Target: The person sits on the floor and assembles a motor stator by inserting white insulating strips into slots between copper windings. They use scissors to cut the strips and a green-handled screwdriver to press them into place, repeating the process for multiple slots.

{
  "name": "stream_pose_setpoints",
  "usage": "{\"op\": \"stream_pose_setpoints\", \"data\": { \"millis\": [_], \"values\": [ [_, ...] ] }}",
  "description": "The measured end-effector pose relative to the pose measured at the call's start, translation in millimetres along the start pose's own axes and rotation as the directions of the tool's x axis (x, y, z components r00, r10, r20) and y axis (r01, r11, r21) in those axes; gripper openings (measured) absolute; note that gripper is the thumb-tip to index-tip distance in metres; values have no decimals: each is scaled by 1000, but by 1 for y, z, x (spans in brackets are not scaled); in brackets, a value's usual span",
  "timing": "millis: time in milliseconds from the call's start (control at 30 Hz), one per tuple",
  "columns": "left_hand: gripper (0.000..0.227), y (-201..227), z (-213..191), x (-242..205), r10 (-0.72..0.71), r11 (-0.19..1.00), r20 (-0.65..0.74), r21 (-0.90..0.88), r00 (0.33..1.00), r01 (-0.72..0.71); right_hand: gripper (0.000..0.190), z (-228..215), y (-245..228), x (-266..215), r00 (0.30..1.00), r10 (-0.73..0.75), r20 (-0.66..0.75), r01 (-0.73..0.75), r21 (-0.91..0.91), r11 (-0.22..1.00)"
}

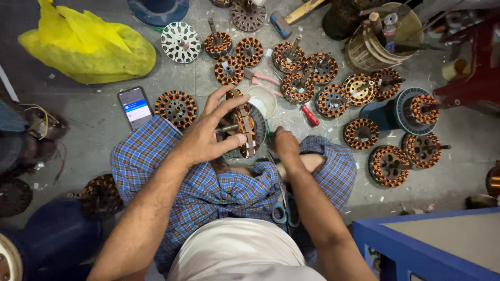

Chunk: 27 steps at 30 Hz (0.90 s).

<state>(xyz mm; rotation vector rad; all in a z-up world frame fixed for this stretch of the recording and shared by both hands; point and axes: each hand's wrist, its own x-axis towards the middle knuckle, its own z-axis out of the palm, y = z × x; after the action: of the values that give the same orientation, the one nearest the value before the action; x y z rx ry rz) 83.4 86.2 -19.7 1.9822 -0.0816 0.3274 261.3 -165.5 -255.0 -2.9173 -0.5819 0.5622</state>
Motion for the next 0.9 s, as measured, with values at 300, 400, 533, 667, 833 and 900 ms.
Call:
{"op": "stream_pose_setpoints", "data": {
  "millis": [300, 400, 533, 667, 833, 900],
  "values": [
    [79, -1, 2, -1, 0, 1000, -7, 2, 1000, 0, 28, -22, -11, -16, 999, 38, -6, -37, 141, 989],
    [77, -2, 3, -2, -11, 1000, -12, -2, 1000, 11, 35, -55, -17, -38, 999, 40, -26, -32, 272, 962],
    [76, -1, 4, -3, -30, 1000, -8, -2, 1000, 30, 36, -92, -18, -72, 981, -10, -194, 119, 561, 819],
    [76, -2, 5, -1, -27, 999, -9, 35, 1000, 27, 35, -124, -39, -114, 936, -32, -350, 348, 909, 229],
    [77, -4, 4, 1, -36, 999, 23, -34, 999, 37, 28, -166, -77, -172, 798, -51, -601, 603, 796, 46],
    [78, -5, 3, 1, -35, 998, 26, -44, 999, 36, 34, -167, -92, -185, 793, -20, -609, 610, 793, 20]
  ]
}}
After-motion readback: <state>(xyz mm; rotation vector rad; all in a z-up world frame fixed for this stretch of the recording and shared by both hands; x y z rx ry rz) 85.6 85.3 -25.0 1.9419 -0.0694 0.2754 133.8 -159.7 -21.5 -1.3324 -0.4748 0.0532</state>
